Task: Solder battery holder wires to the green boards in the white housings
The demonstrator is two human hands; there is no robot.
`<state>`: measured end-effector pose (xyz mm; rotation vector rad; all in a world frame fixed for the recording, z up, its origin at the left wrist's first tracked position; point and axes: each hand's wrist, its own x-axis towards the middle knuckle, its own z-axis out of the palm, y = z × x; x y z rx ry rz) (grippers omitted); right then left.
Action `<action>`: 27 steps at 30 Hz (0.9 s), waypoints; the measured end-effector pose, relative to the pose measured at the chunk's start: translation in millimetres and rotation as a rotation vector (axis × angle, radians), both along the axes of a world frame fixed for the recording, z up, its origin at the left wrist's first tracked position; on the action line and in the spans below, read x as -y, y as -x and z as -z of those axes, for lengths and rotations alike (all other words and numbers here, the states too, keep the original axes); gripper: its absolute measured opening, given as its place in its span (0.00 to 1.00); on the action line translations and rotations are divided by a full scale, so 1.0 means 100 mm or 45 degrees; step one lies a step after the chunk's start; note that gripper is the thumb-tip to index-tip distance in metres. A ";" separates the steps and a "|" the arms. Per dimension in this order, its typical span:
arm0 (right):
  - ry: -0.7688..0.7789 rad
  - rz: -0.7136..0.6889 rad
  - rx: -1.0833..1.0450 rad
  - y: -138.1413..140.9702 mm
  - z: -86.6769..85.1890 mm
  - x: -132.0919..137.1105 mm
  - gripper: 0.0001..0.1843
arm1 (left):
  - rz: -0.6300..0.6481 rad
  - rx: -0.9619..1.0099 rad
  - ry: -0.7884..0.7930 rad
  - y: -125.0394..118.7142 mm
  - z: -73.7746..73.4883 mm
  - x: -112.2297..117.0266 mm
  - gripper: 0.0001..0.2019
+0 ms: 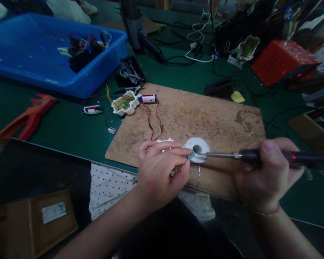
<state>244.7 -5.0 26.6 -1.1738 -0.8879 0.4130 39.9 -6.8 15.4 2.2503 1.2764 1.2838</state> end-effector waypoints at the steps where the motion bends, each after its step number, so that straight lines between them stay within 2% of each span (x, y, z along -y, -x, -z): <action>1: 0.006 -0.006 0.005 0.00 0.00 0.00 0.13 | -0.004 -0.002 -0.008 0.00 0.00 0.00 0.06; 16: 0.067 -0.127 0.082 0.03 0.02 0.00 0.15 | -0.010 0.002 -0.013 0.01 0.04 0.01 0.05; 27: 0.082 -0.129 0.114 0.04 0.02 -0.01 0.15 | -0.027 0.016 -0.075 0.01 0.06 0.00 0.06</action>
